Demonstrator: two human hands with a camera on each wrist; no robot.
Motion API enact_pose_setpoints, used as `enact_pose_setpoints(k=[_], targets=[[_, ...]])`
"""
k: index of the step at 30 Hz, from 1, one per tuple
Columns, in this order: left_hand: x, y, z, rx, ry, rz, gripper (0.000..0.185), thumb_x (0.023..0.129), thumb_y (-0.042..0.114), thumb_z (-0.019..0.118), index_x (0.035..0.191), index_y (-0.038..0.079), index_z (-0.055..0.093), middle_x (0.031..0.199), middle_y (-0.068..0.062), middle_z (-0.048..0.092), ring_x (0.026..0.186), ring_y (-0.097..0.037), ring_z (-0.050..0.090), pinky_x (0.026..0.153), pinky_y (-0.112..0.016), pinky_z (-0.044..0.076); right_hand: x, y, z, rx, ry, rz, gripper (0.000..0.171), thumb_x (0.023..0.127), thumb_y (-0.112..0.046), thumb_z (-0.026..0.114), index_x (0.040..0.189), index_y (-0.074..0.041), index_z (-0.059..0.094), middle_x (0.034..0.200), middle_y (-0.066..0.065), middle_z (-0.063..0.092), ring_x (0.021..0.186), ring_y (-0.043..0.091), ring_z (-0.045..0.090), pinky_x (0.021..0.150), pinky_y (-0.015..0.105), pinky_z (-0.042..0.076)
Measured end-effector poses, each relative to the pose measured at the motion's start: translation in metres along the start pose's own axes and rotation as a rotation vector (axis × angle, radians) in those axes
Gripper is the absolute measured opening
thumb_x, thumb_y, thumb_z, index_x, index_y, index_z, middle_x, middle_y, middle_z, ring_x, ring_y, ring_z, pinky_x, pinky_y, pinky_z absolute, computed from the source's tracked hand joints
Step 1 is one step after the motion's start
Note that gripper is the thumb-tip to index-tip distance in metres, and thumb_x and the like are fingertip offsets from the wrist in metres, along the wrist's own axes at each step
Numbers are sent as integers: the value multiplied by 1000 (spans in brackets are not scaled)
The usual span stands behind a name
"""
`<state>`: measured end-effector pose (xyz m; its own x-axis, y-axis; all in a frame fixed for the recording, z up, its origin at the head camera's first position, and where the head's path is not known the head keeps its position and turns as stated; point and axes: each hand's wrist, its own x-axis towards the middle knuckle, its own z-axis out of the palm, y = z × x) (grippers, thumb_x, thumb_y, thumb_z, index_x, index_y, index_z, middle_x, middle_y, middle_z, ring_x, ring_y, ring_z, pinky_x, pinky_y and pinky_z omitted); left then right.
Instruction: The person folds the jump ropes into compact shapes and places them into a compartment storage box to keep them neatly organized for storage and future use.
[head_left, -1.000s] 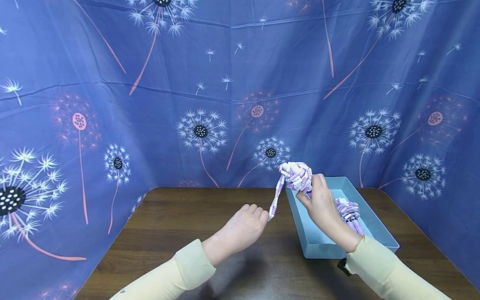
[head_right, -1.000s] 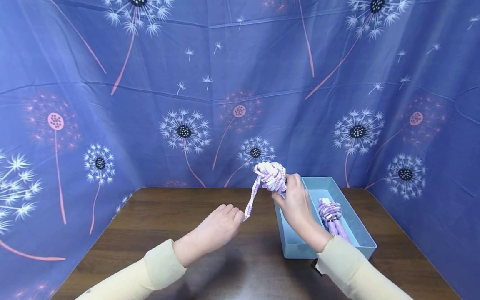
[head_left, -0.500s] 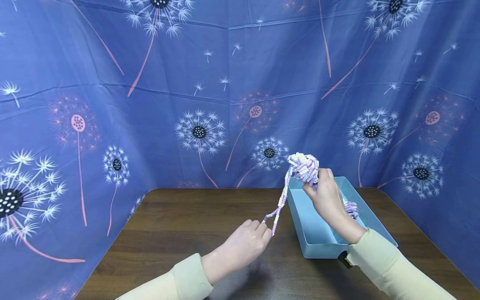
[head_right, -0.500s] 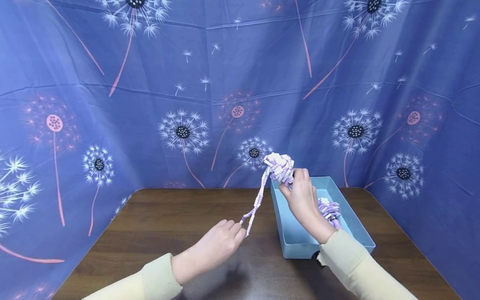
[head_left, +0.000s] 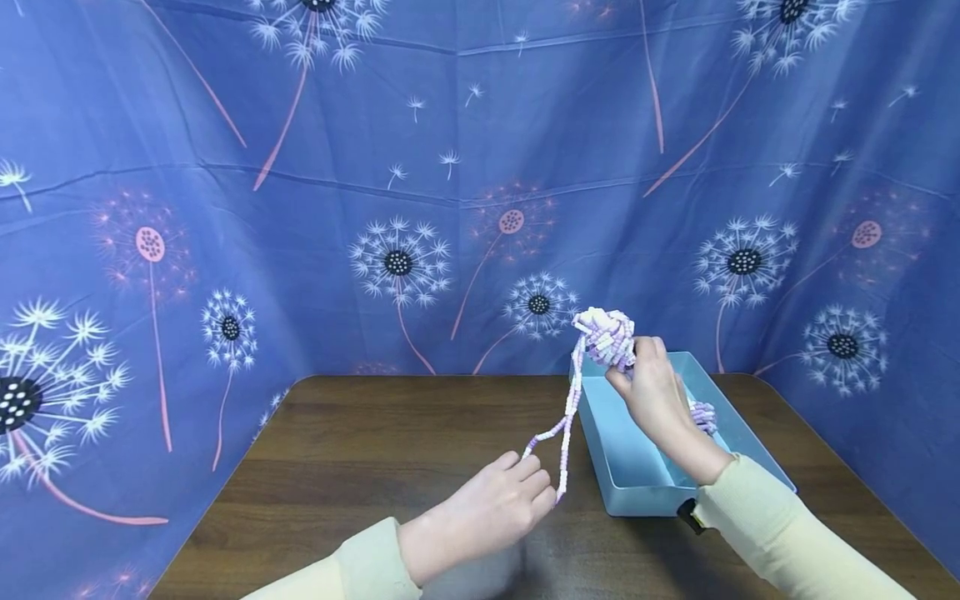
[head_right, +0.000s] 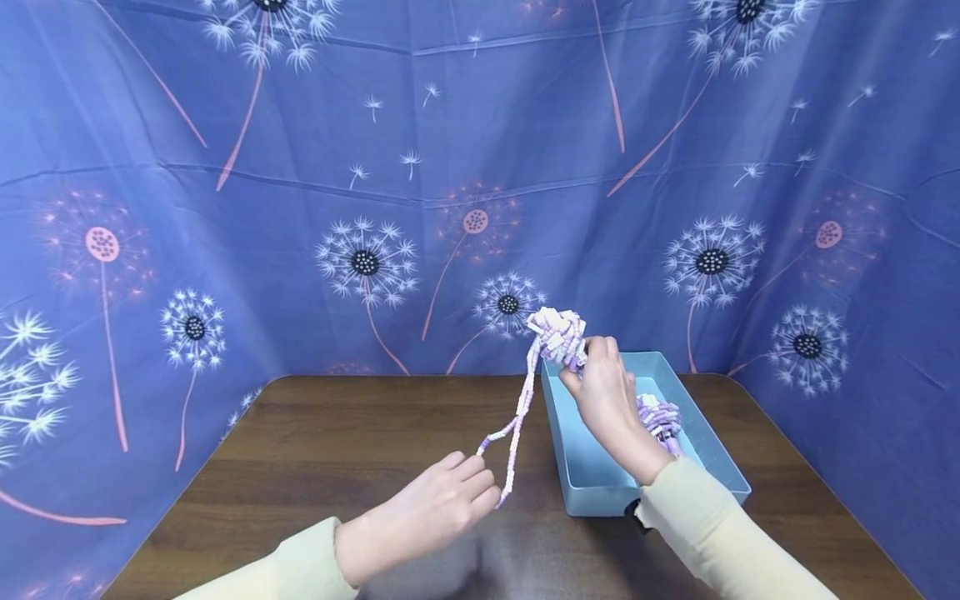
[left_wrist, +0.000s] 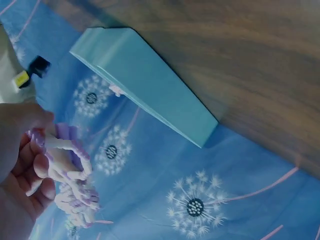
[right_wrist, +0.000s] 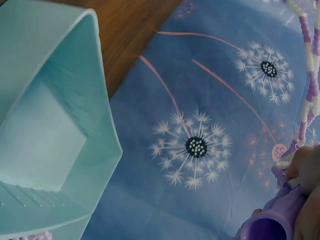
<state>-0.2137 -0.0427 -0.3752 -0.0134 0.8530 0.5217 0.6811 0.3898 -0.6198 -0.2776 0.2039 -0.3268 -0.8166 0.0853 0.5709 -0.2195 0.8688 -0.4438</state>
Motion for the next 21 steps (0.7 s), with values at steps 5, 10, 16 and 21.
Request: enact_pose_setpoints(k=[5,10,16,21], targets=[[6,3,-17,-8,31,20,36,96,4,28,78,18,57,70,7,49,71,-9,45,62,-21,33,-1,2,2,-56,19,-36,38,83,-17,62,109,8,49,99,21,49,84,37,51,61,50,38],[12,4,-33,-8,33,41,30,94,5,33,81,18,56,73,8,49,73,-9,45,64,-21,34,-4,3,5,-114,3,-48,43,82,-19,64,111,8,49,100,21,49,87,37,51,62,48,34],[15,4,-44,-3,36,78,27,94,6,35,86,18,57,78,8,52,77,-10,48,66,-22,35,-8,7,13,-206,41,-117,44,79,-20,70,111,4,50,98,18,49,86,37,50,58,43,29],[17,7,-44,58,58,135,31,96,7,30,91,19,59,81,8,53,78,-9,49,67,-22,36,-13,14,24,-335,138,-264,49,69,-21,79,104,1,52,90,16,49,78,36,50,55,45,31]])
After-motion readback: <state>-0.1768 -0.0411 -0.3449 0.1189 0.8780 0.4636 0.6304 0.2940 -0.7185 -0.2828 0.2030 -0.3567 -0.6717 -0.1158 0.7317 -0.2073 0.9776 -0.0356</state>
